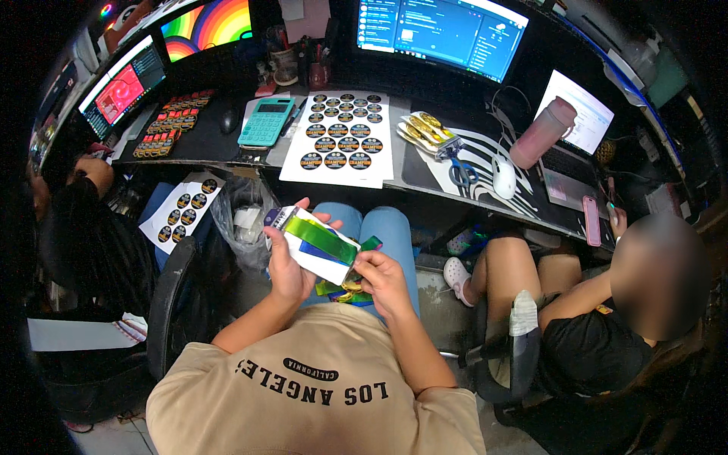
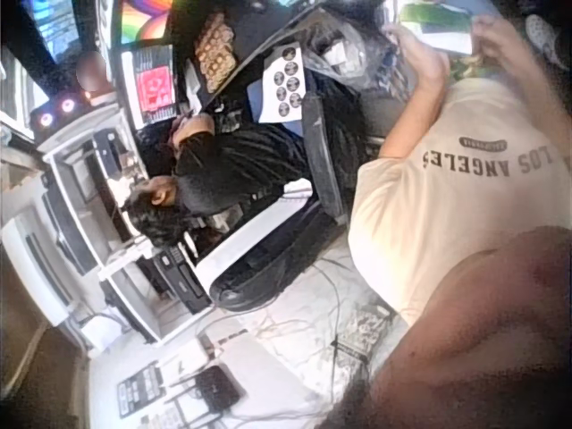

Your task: The person assembles medals by peeling circular stickers from a sheet and applying them to gold medal blanks. They then attach colorful ribbons to the medals and place the finished items on the desk.

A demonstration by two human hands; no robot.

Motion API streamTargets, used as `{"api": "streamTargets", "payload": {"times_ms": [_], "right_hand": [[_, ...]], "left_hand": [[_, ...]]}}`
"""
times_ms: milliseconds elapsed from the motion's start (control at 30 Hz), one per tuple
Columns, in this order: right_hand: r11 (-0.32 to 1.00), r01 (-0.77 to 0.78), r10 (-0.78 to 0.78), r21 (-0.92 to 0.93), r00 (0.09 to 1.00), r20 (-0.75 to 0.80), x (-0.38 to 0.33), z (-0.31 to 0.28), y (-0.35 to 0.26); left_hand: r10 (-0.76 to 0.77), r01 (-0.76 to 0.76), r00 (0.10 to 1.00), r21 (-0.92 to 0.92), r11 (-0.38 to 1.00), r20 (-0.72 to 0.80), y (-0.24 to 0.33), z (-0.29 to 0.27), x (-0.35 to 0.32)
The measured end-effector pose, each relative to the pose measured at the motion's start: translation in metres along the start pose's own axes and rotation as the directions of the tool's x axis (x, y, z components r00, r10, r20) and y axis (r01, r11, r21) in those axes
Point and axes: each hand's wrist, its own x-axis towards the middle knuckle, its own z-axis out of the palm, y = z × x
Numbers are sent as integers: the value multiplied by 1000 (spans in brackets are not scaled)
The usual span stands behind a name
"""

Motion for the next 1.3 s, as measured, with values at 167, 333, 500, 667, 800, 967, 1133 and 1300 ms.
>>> {"api": "streamTargets", "payload": {"times_ms": [167,333,500,667,800,967,1133,1300], "right_hand": [[997,-12,13,-76,1000,8,-9,-24,10],[919,16,-86,-394,983,-162,-17,-58,13],[245,271,-477,-931,870,127,-31,-55,-2],[-92,329,-808,-940,527,264,-38,-32,-42],[677,550,-675,-490,728,-115,-16,-9,-20],[641,457,-505,-616,856,109,21,26,20],[277,574,-765,-770,617,185,-11,16,-81],[-109,215,-983,-970,121,137,-87,-48,-238]], "left_hand": [[-1,7,996,70,998,-91,-3,-7,-3],[140,-136,973,32,990,-185,19,-23,4],[285,-246,946,229,942,-154,42,-27,11],[294,-166,935,490,856,-197,35,-32,14],[-8,41,996,376,926,-90,7,-31,-9],[267,-161,963,736,657,-27,-16,-55,-15],[649,14,647,858,514,-399,18,-188,51],[722,423,542,882,208,-430,9,-322,88]]}}
